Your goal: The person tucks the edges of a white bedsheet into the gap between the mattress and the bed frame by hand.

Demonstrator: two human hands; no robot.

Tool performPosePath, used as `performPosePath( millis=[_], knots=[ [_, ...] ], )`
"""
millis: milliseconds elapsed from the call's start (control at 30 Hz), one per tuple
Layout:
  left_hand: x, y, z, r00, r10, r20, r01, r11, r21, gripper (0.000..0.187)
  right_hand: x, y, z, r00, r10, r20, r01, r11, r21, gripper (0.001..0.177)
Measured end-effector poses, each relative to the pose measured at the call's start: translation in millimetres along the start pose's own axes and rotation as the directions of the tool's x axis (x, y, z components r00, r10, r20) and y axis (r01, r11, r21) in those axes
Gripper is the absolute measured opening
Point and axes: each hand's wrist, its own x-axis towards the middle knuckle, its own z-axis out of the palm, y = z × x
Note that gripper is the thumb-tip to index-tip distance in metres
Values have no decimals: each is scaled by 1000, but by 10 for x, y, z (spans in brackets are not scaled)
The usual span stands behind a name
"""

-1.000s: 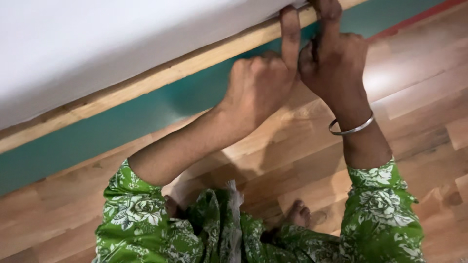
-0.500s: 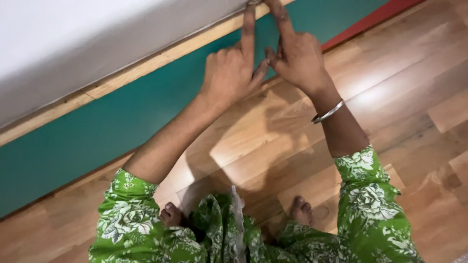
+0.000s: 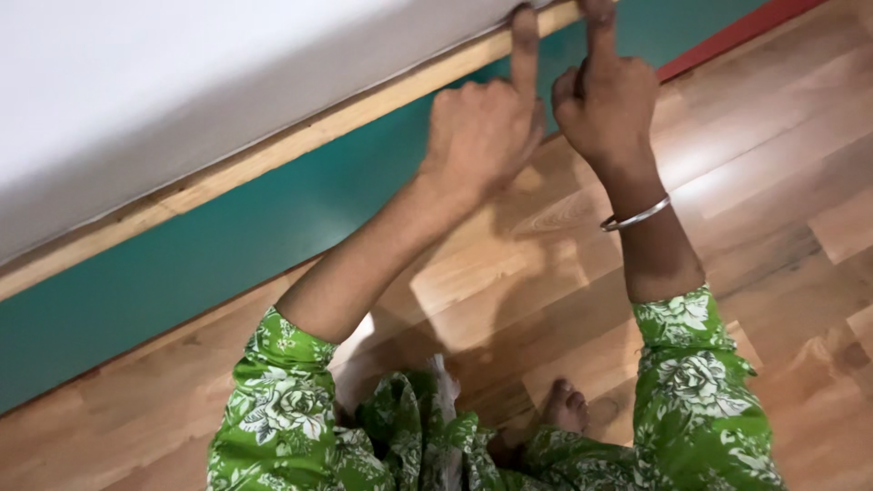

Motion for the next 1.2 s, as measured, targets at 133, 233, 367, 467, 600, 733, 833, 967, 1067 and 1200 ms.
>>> performPosePath(
  millis=[133, 233, 367, 467, 600, 733, 833, 967, 1067, 1200],
  knots=[
    [2, -11, 175, 970, 86, -227, -92, 996, -17, 97, 95, 226, 213, 999, -50, 18, 50, 999, 2, 63],
    [8, -3, 212, 978, 65, -200, -70, 997, -17, 91, 133, 302, 219, 996, -89, 5, 88, 995, 41, 57],
    [10, 28, 313, 981, 59, -187, -76, 993, -88, 95, 97, 267, 264, 1000, -14, 26, 13, 999, 42, 46],
    [52, 49, 335, 974, 90, -208, -113, 988, -101, 104, 77, 244, 261, 1000, 0, 8, -1, 1000, 29, 59],
    [64, 129, 304, 996, 89, -13, -89, 996, -3, 117, -132, 188, 207, 999, 2, 38, -9, 984, 177, 86],
    [129, 208, 249, 997, 64, 31, -63, 998, -24, 122, -205, 217, 16, 999, -5, 50, 6, 1000, -24, 89],
    [204, 304, 246, 996, 83, -45, -86, 993, -82, 118, -182, 263, -77, 988, 134, 72, -135, 991, 18, 97],
    [333, 472, 334, 998, 39, -58, -45, 992, -118, 128, -130, 411, -191, 984, 166, 72, -168, 986, 19, 99],
    [368, 481, 459, 994, 8, -108, -21, 993, -118, 119, -104, 462, -78, 987, 149, 56, -150, 989, 15, 97],
    [462, 420, 703, 994, 12, -105, -14, 1000, -17, 117, -9, 516, 79, 992, 122, -39, -122, 992, 19, 92]
  ],
)
